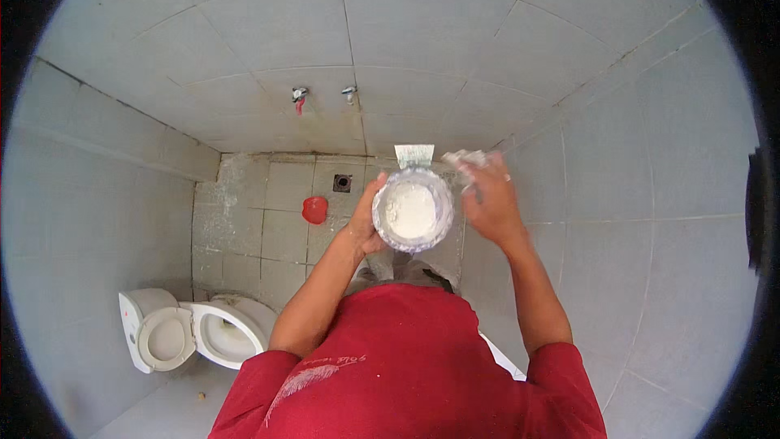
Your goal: The person fills holes and gaps on a tiled bathroom wall, scooping paste from a container using a spatula and applying the paste over the wall tiles with the spatula and by hand.
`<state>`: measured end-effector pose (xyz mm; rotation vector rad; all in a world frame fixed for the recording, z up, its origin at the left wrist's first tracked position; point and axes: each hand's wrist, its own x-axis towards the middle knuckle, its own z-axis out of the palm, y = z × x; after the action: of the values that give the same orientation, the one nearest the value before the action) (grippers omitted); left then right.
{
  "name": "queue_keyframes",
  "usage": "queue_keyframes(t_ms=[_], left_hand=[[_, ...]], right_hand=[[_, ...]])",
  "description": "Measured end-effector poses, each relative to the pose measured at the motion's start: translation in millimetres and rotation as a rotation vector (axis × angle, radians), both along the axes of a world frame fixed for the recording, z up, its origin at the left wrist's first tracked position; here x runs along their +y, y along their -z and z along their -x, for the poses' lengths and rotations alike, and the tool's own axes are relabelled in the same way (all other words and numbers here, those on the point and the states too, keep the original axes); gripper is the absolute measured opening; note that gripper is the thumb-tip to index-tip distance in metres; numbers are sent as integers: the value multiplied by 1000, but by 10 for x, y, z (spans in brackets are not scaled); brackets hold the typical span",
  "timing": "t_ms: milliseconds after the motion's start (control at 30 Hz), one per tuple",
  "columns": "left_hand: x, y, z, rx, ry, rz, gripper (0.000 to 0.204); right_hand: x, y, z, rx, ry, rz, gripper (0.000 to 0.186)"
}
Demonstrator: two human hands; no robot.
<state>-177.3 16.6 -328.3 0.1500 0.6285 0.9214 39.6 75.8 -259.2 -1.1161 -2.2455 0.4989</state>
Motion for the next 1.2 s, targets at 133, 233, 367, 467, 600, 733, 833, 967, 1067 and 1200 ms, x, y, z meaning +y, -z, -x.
queue_keyframes(t_ms=[133,233,367,467,600,733,833,967,1067,1200], left_hand=[[33,-68,33,-8,-30,-34,77],[122,-90,19,38,-9,-42,77],[125,-174,42,37,-33,-38,76],[52,-143,45,30,-67,37,75],[-37,-160,-35,67,-47,79,74],[-94,-88,-14,27,-48,13,72],[-68,-28,-35,20,-56,-17,74],[-4,-155,-71,88,3,51,78],[48,127,-19,40,-49,-4,77],[-17,-139,-11,28,1,12,76]], right_hand=[[-362,-69,409,-251,-167,-63,34],[-341,118,634,-230,-199,-90,29],[-311,206,713,-283,-240,-124,22],[-419,340,752,-358,-211,-99,20],[-349,466,696,-392,-295,112,21],[-407,513,697,-389,-322,153,24],[-275,398,669,-382,-336,253,26],[-295,116,622,-315,-230,354,21],[-255,237,730,-410,-306,237,21],[-162,273,677,-442,-321,336,25]])
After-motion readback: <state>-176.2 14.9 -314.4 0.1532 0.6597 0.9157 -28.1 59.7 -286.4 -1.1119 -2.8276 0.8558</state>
